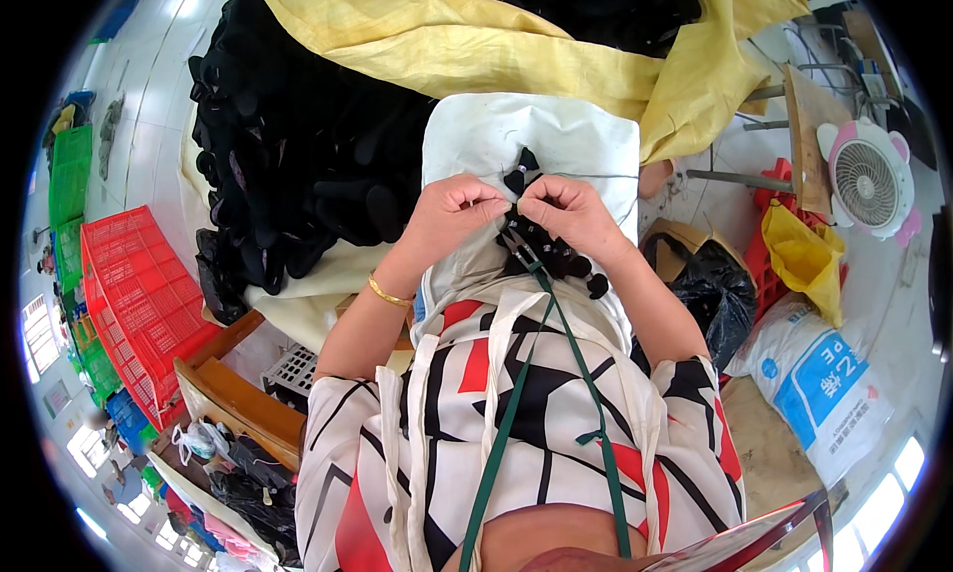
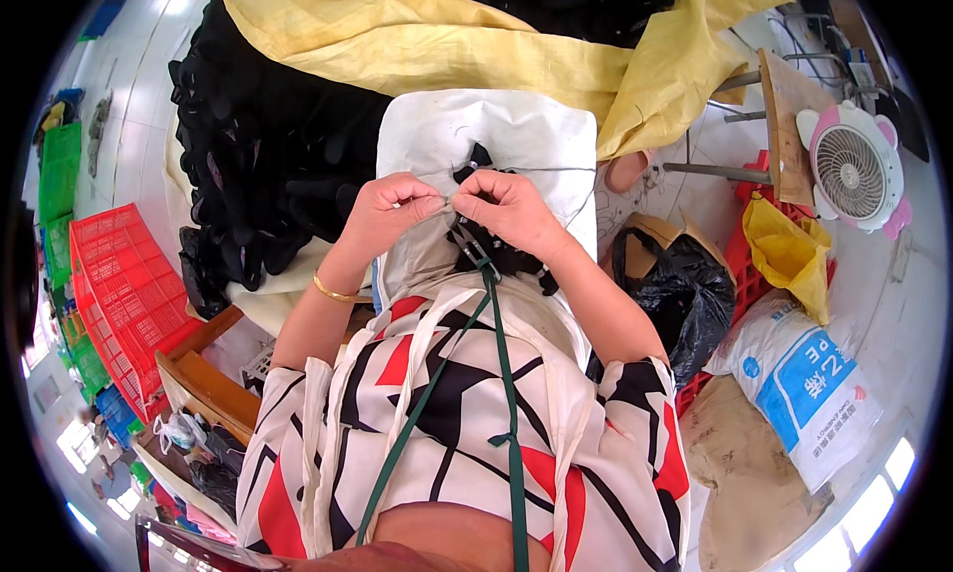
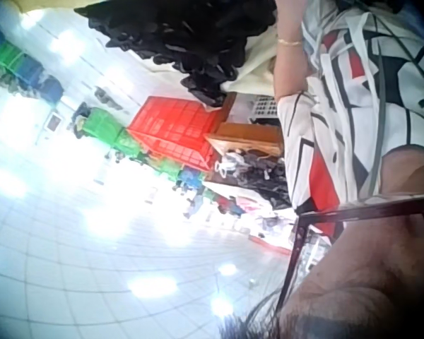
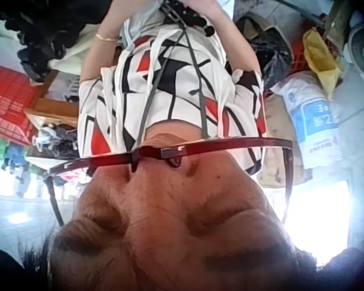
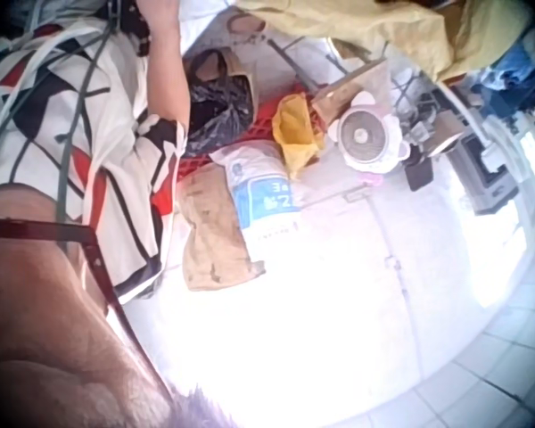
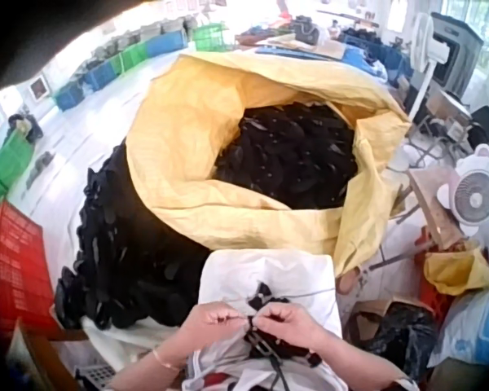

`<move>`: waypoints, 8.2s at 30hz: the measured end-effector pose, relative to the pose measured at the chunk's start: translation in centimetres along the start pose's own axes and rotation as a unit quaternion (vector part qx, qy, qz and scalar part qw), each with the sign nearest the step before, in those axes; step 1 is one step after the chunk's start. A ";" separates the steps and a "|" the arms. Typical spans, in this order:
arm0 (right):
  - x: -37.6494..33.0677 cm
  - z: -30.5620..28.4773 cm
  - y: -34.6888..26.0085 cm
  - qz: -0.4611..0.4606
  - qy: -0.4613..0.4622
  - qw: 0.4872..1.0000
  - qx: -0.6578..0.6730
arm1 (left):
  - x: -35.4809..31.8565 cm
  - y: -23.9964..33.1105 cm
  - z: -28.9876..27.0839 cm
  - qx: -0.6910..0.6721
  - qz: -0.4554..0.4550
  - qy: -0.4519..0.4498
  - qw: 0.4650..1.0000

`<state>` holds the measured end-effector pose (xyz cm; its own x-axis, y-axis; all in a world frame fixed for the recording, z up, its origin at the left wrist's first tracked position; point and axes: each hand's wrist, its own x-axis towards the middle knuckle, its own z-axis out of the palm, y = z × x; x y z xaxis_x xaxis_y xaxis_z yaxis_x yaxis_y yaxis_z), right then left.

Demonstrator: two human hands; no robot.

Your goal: The person is sewing a black glove using a needle and thread. They repeatedly insert the needle into the glove fabric and pull the thread through to stitch the material. The person handles the glove with both hands, adjusting its position on a white cloth on their lap.

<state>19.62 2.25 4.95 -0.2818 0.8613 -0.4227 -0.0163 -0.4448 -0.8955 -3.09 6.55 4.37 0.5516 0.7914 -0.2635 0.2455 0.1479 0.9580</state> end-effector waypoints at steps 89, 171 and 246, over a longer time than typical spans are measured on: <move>-15.4 -24.7 3.8 -0.011 0.400 0.895 -0.198 | -5.0 -10.7 -26.0 0.388 -0.107 0.434 0.806; -3.7 -0.2 -1.2 -0.109 -0.058 0.977 -0.173 | -2.3 1.5 0.7 0.189 0.247 0.023 0.950; -2.3 2.0 0.0 -0.374 -0.033 0.781 -0.500 | -3.8 0.4 3.4 0.190 0.086 0.018 0.978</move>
<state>18.38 -0.24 6.20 -0.6004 0.7600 0.2487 0.5479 0.6175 -0.5643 -2.43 1.59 5.35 0.5843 0.8063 -0.0914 0.4331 -0.2146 0.8754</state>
